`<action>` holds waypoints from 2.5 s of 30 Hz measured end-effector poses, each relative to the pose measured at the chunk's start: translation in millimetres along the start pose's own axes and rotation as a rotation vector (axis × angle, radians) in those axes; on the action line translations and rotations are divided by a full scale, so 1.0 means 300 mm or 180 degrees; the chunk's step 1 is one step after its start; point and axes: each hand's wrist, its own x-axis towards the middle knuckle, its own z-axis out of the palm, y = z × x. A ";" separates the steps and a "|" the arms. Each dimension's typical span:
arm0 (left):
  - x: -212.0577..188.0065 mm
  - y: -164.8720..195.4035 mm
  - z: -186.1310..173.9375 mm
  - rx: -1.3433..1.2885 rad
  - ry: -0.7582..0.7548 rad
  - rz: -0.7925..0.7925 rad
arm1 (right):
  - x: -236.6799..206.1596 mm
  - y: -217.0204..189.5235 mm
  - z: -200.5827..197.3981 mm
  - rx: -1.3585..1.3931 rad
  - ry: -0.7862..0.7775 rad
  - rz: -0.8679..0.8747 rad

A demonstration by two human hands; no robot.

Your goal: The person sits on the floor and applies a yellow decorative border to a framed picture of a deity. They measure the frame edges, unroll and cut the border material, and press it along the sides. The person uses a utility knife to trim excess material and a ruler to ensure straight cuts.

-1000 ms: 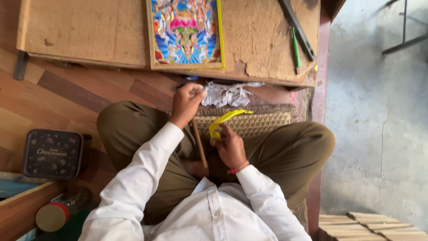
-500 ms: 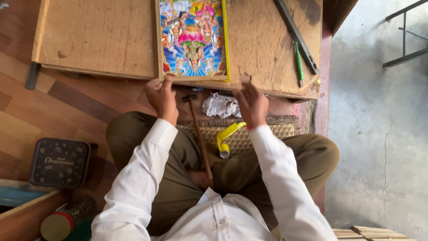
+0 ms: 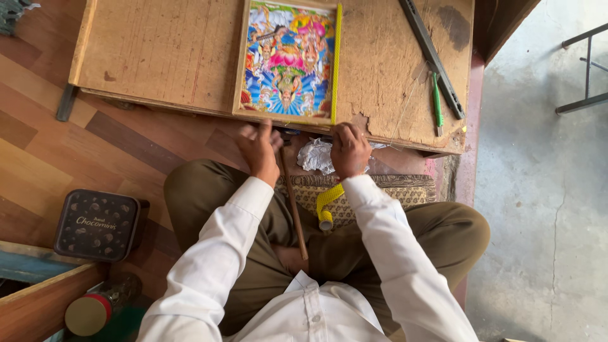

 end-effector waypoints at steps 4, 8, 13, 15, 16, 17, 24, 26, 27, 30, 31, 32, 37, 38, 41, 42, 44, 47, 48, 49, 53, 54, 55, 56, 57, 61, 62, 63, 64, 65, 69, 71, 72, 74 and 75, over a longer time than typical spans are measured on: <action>-0.031 0.028 0.014 0.0049 -0.0534 -0.1104 | -0.047 -0.117 -0.107 0.0107 0.0271 -0.0173; -0.066 0.065 0.096 0.0349 -0.0562 -0.1082 | -0.055 -0.180 -0.203 0.0121 0.0706 -0.0269; -0.128 0.067 0.195 0.0002 -0.0544 -0.1237 | -0.123 -0.260 -0.220 0.0047 0.0312 -0.0238; -0.136 0.056 0.225 -0.0161 -0.0640 -0.1235 | -0.170 -0.288 -0.237 0.0294 0.0044 -0.0173; -0.137 0.049 0.236 -0.0189 -0.0692 -0.1140 | -0.192 -0.299 -0.253 0.0497 -0.0033 -0.0106; -0.137 0.043 0.239 -0.0217 -0.0731 -0.1042 | -0.213 -0.311 -0.267 0.0710 -0.0121 -0.0039; -0.154 -0.010 0.239 0.0447 -0.0540 -0.1314 | -0.136 -0.232 -0.257 0.2768 0.0151 0.2806; -0.168 -0.019 0.253 0.0376 -0.0645 -0.1144 | -0.060 -0.184 -0.188 0.2935 -0.0015 0.3053; -0.175 -0.020 0.261 0.0270 -0.0771 -0.1051 | -0.043 -0.176 -0.157 0.2908 -0.0016 0.2694; -0.192 -0.009 0.273 0.0028 -0.0931 -0.0968 | -0.043 -0.174 -0.102 0.2647 -0.0144 0.1949; -0.195 -0.003 0.272 0.0021 -0.0884 -0.1036 | -0.069 -0.186 -0.103 0.2492 -0.0223 0.1891; -0.194 0.003 0.270 0.0015 -0.0857 -0.1097 | -0.087 -0.196 -0.108 0.2337 -0.0282 0.1819; -0.155 -0.007 0.217 0.0785 -0.0378 -0.1556 | -0.262 -0.221 -0.274 0.1422 -0.0817 0.0764; -0.140 -0.022 0.204 0.0664 -0.0426 -0.1575 | -0.279 -0.197 -0.318 0.1534 -0.0998 0.0688; -0.102 -0.075 0.151 0.0269 -0.0777 -0.2014 | -0.266 -0.071 -0.420 0.2280 -0.0420 0.2154; -0.095 -0.090 0.135 0.0160 -0.0755 -0.2076 | -0.235 -0.013 -0.443 0.2477 -0.0095 0.2555; -0.108 -0.110 0.105 -0.0073 -0.0725 -0.2178 | -0.163 0.103 -0.490 0.2506 0.0559 0.2426; -0.158 -0.127 0.037 0.0462 -0.1253 -0.1903 | -0.099 0.179 -0.489 0.1940 0.0359 0.2050; -0.175 -0.110 0.020 0.1231 -0.1461 -0.1026 | -0.083 0.187 -0.471 0.1682 0.0187 0.1996; -0.188 -0.084 0.010 0.1987 -0.1624 -0.0148 | -0.069 0.188 -0.449 0.1415 0.0011 0.1938; -0.040 0.139 0.087 0.3527 -0.1460 0.2474 | -0.025 0.147 -0.316 0.0051 -0.0534 0.0508; 0.041 0.213 0.134 0.3529 -0.1424 0.3012 | -0.013 0.136 -0.285 -0.0106 -0.0712 0.0593; 0.118 0.275 0.187 0.3870 -0.1214 0.3001 | 0.004 0.128 -0.254 -0.0253 -0.0866 0.0664; 0.184 0.321 0.236 0.3967 -0.1155 0.2944 | 0.012 0.120 -0.233 -0.0229 -0.0856 0.0705; 0.242 0.356 0.273 0.4074 -0.1098 0.2854 | 0.008 0.112 -0.220 -0.0208 -0.0873 0.0762; 0.390 0.379 0.433 0.4766 -0.1275 0.2221 | -0.010 0.103 -0.182 0.0145 -0.1066 0.1197; 0.419 0.376 0.467 0.4906 -0.1329 0.2056 | -0.014 0.107 -0.175 0.0196 -0.0940 0.1169; 0.448 0.376 0.494 0.4959 -0.1337 0.2079 | -0.016 0.110 -0.165 0.0256 -0.0811 0.1131; 0.474 0.367 0.516 0.5006 -0.1370 0.2080 | -0.019 0.116 -0.161 0.0292 -0.0692 0.1111; 0.499 0.356 0.532 0.5055 -0.1409 0.2066 | -0.021 0.122 -0.158 0.0332 -0.0645 0.1110; 0.601 0.330 0.531 0.5009 -0.1881 0.2097 | -0.026 0.135 -0.144 0.0453 -0.0545 0.1180; 0.635 0.314 0.504 0.4852 -0.2060 0.2409 | -0.029 0.134 -0.138 0.0486 -0.0501 0.1288; 0.645 0.305 0.489 0.4751 -0.2076 0.2412 | -0.031 0.133 -0.135 0.0498 -0.0476 0.1345; 0.663 0.297 0.467 0.4546 -0.2084 0.2452 | -0.034 0.130 -0.129 0.0464 -0.0422 0.1338; 0.669 0.292 0.463 0.4560 -0.2111 0.2477 | -0.035 0.129 -0.127 0.0410 -0.0397 0.1270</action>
